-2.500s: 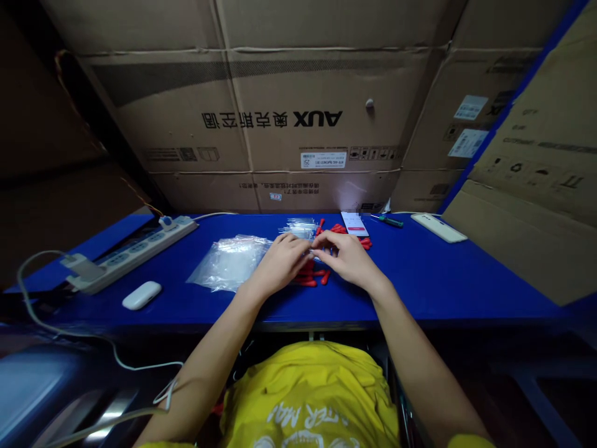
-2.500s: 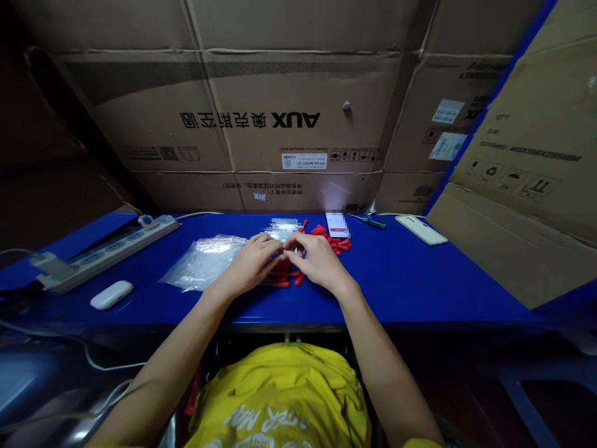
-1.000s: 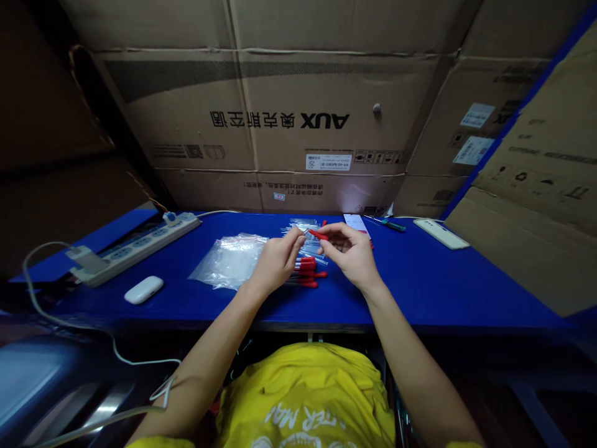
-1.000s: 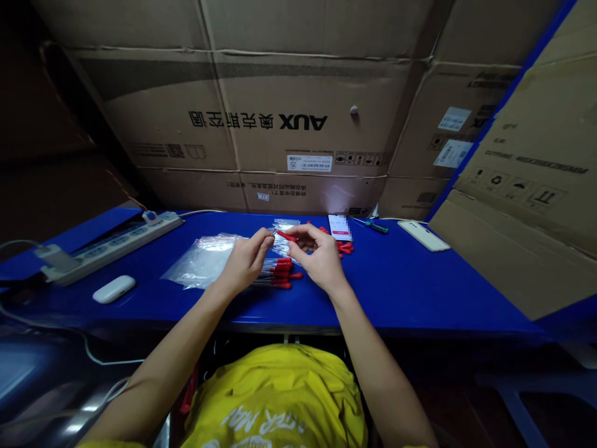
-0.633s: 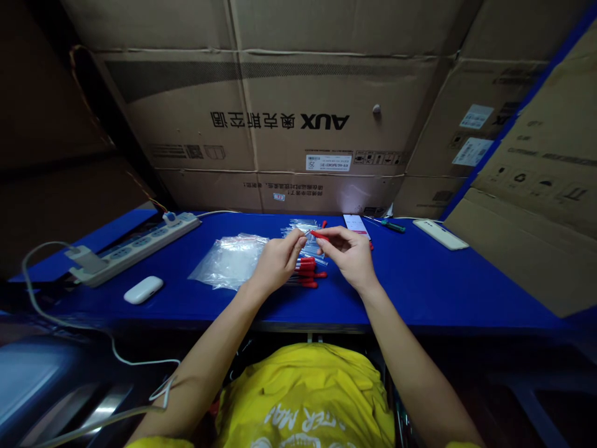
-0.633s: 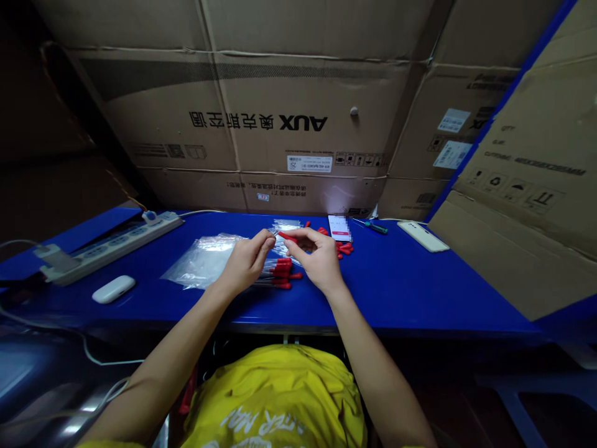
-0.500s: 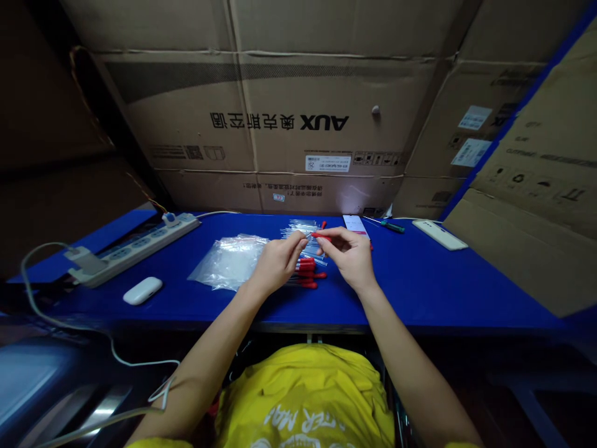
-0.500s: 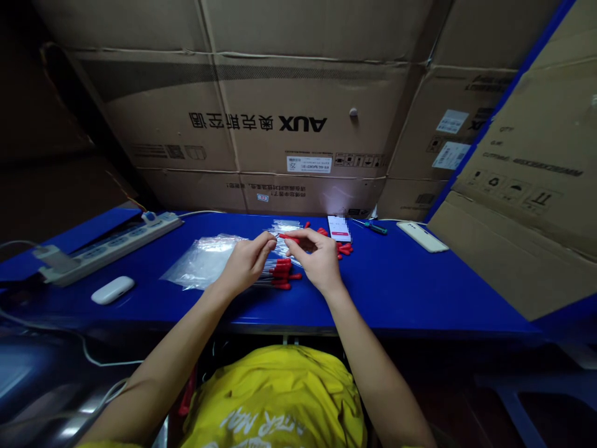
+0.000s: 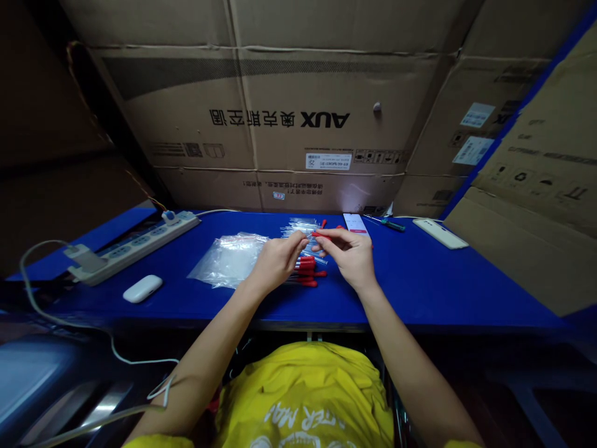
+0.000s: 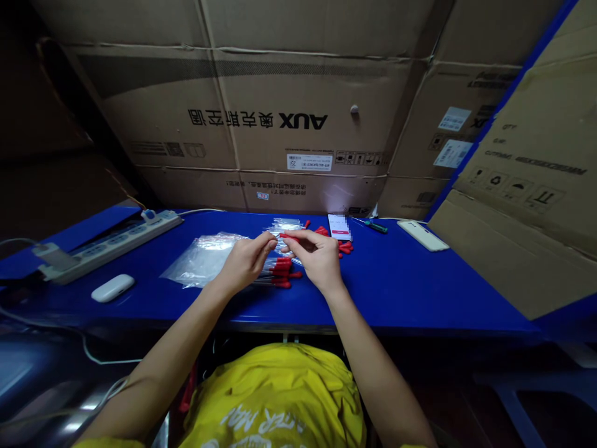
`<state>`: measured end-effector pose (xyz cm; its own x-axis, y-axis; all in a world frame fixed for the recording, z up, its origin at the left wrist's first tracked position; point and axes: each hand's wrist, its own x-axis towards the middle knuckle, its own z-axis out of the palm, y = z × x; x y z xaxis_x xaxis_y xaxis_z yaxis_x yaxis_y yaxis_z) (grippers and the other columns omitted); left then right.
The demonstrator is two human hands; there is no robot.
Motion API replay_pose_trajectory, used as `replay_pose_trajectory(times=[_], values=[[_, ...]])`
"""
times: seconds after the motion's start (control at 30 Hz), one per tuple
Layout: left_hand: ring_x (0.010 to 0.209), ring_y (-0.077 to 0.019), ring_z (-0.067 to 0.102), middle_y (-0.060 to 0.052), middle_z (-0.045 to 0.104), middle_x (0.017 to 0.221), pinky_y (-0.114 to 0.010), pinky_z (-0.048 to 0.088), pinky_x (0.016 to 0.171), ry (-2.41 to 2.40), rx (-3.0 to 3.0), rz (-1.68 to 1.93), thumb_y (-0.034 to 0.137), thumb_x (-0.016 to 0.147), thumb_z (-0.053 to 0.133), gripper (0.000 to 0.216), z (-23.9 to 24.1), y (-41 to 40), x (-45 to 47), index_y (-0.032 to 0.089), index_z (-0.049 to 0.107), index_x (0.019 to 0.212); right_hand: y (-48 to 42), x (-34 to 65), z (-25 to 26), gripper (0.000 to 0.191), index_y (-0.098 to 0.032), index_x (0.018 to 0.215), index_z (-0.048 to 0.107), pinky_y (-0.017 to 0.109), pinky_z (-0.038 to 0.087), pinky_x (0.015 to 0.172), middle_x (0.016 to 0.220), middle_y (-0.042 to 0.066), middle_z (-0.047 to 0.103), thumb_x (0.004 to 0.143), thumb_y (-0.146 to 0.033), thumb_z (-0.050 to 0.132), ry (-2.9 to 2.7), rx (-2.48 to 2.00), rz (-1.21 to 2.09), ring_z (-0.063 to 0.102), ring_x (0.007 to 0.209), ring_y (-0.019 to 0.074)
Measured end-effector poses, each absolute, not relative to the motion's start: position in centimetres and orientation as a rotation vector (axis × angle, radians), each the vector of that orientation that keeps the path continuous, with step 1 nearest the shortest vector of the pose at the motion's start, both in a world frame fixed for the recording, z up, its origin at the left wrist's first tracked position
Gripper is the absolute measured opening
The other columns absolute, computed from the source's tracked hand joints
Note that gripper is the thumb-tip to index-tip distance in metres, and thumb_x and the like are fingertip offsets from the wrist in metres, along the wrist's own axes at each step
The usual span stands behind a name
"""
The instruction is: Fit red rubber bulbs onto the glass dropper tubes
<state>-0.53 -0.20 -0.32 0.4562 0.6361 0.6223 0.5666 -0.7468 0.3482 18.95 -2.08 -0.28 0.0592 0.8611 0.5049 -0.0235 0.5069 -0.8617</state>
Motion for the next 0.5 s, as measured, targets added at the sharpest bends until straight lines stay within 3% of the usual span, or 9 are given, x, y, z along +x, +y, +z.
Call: replay_pose_trajectory(times=[0.33,0.5], values=[[0.057,-0.015,0.057,0.0,0.064,0.068,-0.025,0.03,0.06,1.064,2.64,1.074,0.037,0.114,0.039,0.032,-0.6,-0.2,-0.5,0.022,0.062,0.099,-1.8,19.2,-0.3,0.03,-0.023,0.099,0.086,0.042,0.071,0.074,0.092,0.007,0.085,0.087,-0.051,0.083,-1.406,-0.828,0.776,0.083,0.081,0.0272],[0.055,-0.0146,0.054,0.001,0.062,0.065,-0.025,0.028,0.058,1.082,2.678,1.051,0.037,0.115,0.038,0.034,-0.7,-0.1,-0.5,0.021,0.06,0.095,-1.7,20.2,0.0,0.03,-0.023,0.098,0.086,0.042,0.07,0.076,0.085,0.006,0.085,0.084,-0.05,0.086,-1.456,-0.837,0.876,0.083,0.079,0.0273]])
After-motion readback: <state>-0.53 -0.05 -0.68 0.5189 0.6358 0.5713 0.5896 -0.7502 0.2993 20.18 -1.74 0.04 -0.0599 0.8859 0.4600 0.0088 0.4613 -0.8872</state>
